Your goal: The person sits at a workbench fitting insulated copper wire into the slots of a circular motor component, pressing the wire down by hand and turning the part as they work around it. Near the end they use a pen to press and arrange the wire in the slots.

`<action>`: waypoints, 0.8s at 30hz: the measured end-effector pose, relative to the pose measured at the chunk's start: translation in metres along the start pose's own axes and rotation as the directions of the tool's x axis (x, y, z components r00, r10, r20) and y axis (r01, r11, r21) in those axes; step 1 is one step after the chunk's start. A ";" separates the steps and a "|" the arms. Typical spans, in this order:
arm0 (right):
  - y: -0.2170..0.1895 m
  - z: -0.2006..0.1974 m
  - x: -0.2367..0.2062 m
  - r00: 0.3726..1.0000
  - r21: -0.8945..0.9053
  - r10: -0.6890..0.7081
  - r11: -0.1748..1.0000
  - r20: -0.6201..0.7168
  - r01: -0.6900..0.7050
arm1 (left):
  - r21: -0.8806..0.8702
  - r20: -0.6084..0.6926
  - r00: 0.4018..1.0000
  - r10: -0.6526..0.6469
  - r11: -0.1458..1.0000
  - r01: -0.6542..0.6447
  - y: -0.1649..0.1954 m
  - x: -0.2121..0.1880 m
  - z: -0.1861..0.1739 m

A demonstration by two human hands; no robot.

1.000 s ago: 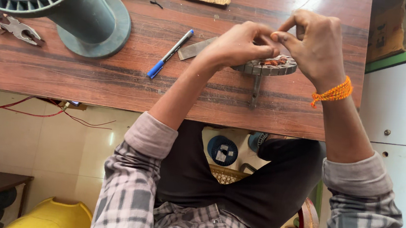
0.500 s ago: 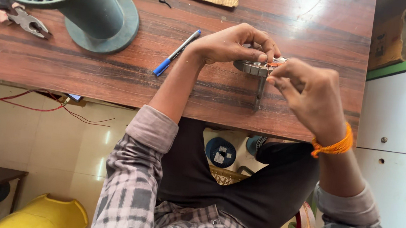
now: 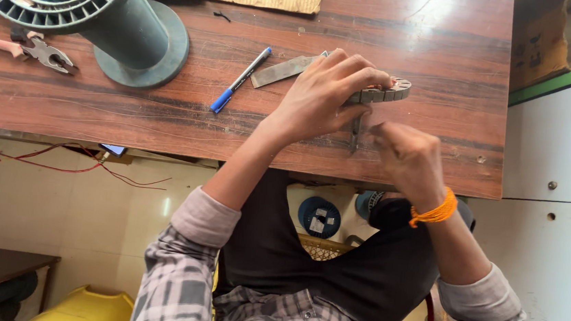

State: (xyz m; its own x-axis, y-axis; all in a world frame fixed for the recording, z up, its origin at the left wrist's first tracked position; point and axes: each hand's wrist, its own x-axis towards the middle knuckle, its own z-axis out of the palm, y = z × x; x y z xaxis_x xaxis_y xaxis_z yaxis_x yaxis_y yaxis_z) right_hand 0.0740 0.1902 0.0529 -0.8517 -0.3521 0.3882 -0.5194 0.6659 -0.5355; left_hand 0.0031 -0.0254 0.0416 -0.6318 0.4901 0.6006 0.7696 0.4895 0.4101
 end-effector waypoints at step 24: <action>-0.009 -0.033 0.046 0.995 0.072 0.008 0.997 -0.095 -0.001 | 0.019 -0.148 0.983 0.113 0.994 -0.111 -0.011 -0.009 0.011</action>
State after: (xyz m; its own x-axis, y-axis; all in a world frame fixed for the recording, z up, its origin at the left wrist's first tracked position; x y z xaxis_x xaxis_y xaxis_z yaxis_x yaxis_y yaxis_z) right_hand 0.0418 0.1894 0.1000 -0.8453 -0.2824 0.4536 -0.5221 0.6172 -0.5886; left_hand -0.0006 -0.0270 0.0244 -0.5202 0.4298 0.7380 0.8330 0.4459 0.3275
